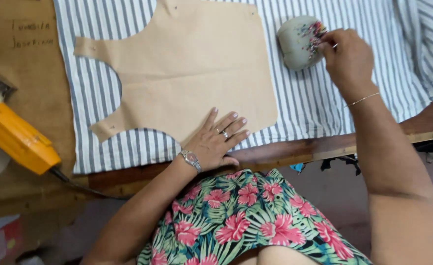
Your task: The person is laying out a paper pattern on striped fabric, pinning it in place, and marking the outline with a pen in preparation for cutting.
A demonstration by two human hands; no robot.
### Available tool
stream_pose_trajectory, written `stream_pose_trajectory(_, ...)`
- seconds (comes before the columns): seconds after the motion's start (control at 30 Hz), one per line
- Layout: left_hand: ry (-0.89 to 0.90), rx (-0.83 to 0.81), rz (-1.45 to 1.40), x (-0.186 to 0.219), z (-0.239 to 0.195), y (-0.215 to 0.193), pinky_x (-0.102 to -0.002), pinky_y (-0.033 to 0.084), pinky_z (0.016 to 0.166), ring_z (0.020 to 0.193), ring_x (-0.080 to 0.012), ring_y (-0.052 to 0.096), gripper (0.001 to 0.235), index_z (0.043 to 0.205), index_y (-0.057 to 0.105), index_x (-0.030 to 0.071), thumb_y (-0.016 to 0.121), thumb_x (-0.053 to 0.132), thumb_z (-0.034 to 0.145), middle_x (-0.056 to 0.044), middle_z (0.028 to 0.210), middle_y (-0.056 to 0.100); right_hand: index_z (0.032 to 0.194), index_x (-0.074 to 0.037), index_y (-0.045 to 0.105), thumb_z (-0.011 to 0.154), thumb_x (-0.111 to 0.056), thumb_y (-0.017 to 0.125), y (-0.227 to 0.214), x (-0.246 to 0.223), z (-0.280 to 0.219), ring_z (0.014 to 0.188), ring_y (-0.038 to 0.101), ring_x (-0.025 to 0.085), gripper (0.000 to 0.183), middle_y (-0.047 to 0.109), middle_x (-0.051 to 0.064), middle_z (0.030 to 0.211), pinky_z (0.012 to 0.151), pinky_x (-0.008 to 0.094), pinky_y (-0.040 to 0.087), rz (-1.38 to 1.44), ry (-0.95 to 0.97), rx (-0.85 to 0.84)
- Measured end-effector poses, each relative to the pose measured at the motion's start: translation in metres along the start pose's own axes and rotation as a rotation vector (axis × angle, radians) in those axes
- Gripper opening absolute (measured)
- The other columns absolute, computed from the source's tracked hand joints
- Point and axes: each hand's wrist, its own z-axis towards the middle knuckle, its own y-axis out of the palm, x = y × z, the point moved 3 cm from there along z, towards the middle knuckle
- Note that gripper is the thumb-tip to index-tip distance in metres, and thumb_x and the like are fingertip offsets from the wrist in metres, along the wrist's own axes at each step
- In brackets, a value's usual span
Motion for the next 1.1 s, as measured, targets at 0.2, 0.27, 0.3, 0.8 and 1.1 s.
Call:
stream_pose_trajectory(0.2, 0.039, 0.044, -0.010, 0.005, -0.011, 0.004, -0.066, 0.003, 0.124, 0.157, -0.0317, 0.015, 0.089, 0.161, 0.031, 0.020, 0.035, 0.079, 0.095, -0.007, 0.170, 0.023, 0.110, -0.034, 0.081, 0.108, -0.031, 0.086, 0.027, 0.029, -0.006, 0.080, 0.065, 0.012, 0.005, 0.063, -0.008, 0.101, 0.045, 0.030, 0.040, -0.398, -0.350, 0.300)
stream_pose_trajectory(0.27, 0.023, 0.013, -0.013, 0.006, -0.012, 0.003, -0.062, 0.002, 0.125, 0.158, -0.0299, 0.012, 0.087, 0.162, 0.029, 0.022, 0.036, 0.077, 0.096, -0.005, 0.171, 0.021, 0.118, -0.031, 0.078, 0.109, -0.033, 0.084, 0.029, 0.032, -0.009, 0.082, 0.069, 0.014, 0.012, 0.073, -0.008, 0.108, 0.054, 0.029, 0.047, -0.457, -0.348, 0.260)
stream_pose_trajectory(0.3, 0.017, 0.010, -0.015, 0.008, -0.014, 0.004, -0.062, 0.002, 0.125, 0.158, -0.0299, 0.012, 0.087, 0.162, 0.029, 0.022, 0.036, 0.077, 0.096, -0.005, 0.171, 0.021, 0.118, -0.031, 0.078, 0.109, -0.033, 0.084, 0.035, 0.036, -0.011, 0.082, 0.069, 0.014, 0.012, 0.073, -0.008, 0.108, 0.054, 0.029, 0.047, -0.452, -0.353, 0.257)
stream_pose_trajectory(0.8, -0.032, 0.139, 0.088, 0.040, 0.043, 0.001, -0.039, 0.046, 0.089, 0.098, -0.0268, 0.058, 0.073, 0.124, 0.060, 0.005, 0.059, 0.070, 0.092, -0.011, 0.113, 0.065, 0.084, -0.028, 0.061, 0.113, -0.042, 0.070, 0.022, 0.022, 0.010, 0.058, 0.058, 0.012, 0.033, 0.059, -0.012, 0.083, 0.042, 0.026, 0.034, -0.699, -0.377, 0.155)
stream_pose_trajectory(1.1, -0.143, 0.230, 0.123, 0.046, 0.058, 0.021, -0.042, 0.043, 0.098, 0.116, -0.0290, 0.053, 0.079, 0.130, 0.056, 0.008, 0.063, 0.074, 0.087, -0.008, 0.129, 0.057, 0.100, -0.009, 0.079, 0.124, -0.027, 0.069, -0.059, -0.027, -0.004, 0.076, 0.072, 0.033, 0.031, 0.075, 0.012, 0.087, 0.059, 0.045, 0.056, -0.365, -0.274, -0.112)
